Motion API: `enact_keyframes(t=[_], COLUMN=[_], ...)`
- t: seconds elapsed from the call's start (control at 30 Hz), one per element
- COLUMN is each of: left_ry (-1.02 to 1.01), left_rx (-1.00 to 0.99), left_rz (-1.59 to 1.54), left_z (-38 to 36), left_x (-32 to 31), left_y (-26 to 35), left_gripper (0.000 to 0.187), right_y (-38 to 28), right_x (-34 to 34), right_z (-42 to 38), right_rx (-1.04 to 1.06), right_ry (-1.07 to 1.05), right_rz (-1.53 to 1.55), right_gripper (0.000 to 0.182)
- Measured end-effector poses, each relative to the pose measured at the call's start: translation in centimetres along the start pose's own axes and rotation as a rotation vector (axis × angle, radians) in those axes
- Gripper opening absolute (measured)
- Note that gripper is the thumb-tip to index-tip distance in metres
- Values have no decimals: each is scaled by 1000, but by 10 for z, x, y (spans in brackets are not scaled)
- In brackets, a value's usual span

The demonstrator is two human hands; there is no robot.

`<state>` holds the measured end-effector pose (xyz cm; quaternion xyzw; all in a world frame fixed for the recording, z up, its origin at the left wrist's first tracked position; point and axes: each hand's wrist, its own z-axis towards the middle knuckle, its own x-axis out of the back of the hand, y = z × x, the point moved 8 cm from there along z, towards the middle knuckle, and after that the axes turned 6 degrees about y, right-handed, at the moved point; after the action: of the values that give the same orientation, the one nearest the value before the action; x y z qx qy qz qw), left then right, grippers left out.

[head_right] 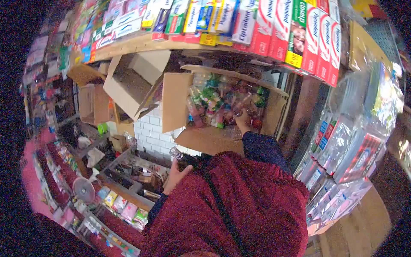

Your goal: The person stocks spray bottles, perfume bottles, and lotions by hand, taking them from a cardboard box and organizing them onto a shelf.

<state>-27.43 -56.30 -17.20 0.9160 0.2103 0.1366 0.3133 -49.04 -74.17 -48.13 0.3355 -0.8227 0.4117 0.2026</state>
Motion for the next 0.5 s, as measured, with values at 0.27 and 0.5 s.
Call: enact_keyframes(t=[0.27, 0.5], left_ry=[115, 155], left_rx=[-81, -45], left_rz=[-34, -146], left_z=[-37, -75], left_x=[15, 29], left_y=[-5, -32], left_gripper=[42, 44], right_y=[-20, -54], right_x=[-5, 8], right_z=[-15, -41], right_rx=[145, 568], right_ry=[-51, -75], right_rz=[-98, -32], right_gripper=[52, 43])
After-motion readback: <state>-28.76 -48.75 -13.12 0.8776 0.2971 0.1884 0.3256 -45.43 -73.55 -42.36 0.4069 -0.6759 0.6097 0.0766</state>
